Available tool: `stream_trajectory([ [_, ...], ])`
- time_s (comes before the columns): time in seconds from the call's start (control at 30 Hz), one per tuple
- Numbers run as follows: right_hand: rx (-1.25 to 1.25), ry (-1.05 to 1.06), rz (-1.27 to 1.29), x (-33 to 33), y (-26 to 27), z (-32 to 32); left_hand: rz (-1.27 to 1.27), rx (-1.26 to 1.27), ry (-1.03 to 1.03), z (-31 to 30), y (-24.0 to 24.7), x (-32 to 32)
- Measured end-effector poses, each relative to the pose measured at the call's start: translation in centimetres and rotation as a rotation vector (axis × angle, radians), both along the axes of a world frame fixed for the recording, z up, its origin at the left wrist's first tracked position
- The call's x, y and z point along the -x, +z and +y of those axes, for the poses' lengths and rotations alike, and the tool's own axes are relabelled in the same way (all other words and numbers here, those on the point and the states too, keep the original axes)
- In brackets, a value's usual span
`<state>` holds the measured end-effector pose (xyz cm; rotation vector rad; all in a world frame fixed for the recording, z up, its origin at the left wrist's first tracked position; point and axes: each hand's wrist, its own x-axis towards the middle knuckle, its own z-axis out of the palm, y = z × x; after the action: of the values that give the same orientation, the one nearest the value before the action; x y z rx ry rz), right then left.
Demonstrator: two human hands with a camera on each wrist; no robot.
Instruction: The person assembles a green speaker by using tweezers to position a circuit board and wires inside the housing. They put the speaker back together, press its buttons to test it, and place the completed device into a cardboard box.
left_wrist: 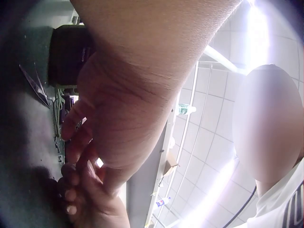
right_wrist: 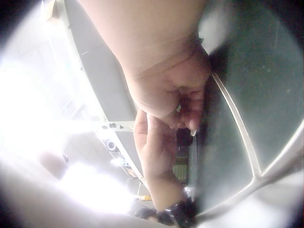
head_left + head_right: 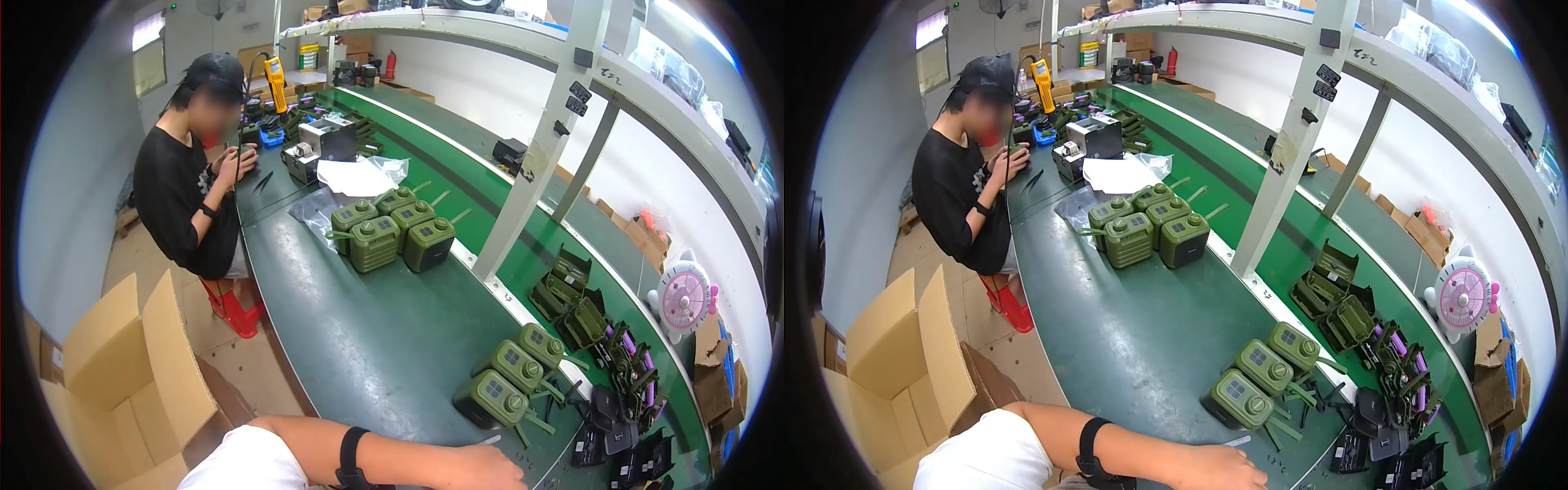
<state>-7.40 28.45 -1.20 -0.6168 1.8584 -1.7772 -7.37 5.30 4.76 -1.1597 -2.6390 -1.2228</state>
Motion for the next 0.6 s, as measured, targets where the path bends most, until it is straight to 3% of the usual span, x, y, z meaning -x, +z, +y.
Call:
stream_trajectory([
  [0.1, -0.086, -0.028, 0.108, -0.1, 1.2, -0.8, 0.011, -0.045, 0.025, 0.0, -0.9, 0.2],
  [0.17, -0.269, -0.035, 0.429, -0.2, 2.7, -1.7, 0.019, -0.098, -0.001, -0.2, -1.7, -0.3],
  [0.27, -0.298, -0.148, 0.173, -1.8, 4.1, -1.8, 0.207, -0.112, 0.007, -1.0, -0.4, 0.0],
  [0.33, -0.411, 0.117, 0.253, -2.3, 6.7, -1.2, 0.26, -0.189, 0.071, -1.4, 1.5, 0.2],
  [0.4, -0.229, 0.119, 0.262, -3.0, 7.0, 0.6, 0.325, -0.252, 0.15, -1.6, 2.7, 0.3],
  [0.47, -0.418, 0.143, 0.177, -3.6, 8.0, 3.3, 0.327, -0.288, 0.146, -2.0, 3.6, 0.5],
  [0.53, -0.31, -0.189, 0.399, -3.8, 9.0, 5.0, 0.311, -0.313, 0.187, -1.9, 2.9, 0.6],
  [0.6, -0.468, -0.347, 0.486, -4.5, 9.1, 7.7, 0.268, -0.299, 0.163, -1.7, 1.9, 1.0],
])
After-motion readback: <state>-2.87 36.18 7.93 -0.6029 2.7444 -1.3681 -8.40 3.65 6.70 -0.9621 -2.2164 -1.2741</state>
